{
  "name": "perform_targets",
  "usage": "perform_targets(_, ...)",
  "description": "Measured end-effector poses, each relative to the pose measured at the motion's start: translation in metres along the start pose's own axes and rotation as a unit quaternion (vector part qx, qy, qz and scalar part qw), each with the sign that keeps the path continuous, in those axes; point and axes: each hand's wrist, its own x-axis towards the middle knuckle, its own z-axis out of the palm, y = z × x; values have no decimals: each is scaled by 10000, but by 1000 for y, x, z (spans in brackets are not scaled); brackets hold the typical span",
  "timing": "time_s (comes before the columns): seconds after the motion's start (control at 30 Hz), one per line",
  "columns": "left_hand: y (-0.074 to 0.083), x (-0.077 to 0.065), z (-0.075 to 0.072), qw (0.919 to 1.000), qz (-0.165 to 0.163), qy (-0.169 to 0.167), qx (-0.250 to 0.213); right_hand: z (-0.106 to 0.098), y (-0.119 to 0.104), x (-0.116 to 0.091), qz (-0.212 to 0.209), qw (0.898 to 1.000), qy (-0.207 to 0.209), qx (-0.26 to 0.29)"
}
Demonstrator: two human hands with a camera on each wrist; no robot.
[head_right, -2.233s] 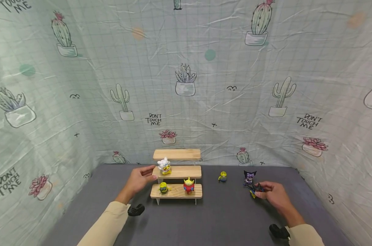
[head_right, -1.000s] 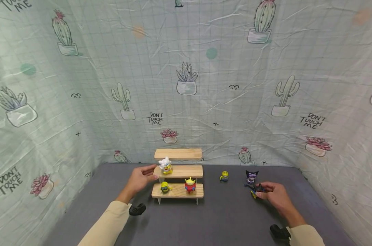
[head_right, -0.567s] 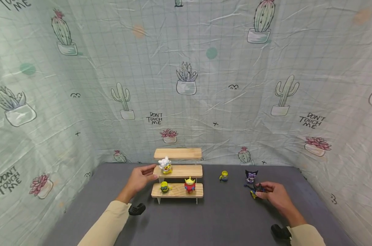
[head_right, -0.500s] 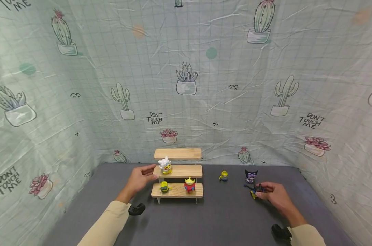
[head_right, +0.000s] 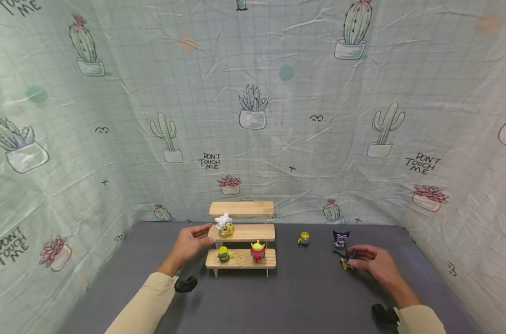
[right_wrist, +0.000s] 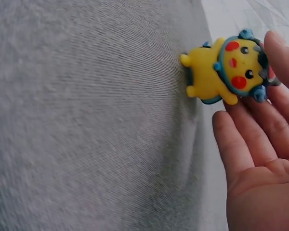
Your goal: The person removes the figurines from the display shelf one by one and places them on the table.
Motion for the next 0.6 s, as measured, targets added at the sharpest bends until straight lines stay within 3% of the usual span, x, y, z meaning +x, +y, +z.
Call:
perform_targets(0.3,2,-1,0,10000,-22,-4,18,-10,-7,-1,-734,9964,281,322)
perform_targets(0.6,2,-2,0,10000,-64,-32,14,-18,-22,-4,-1036,9930,572,49)
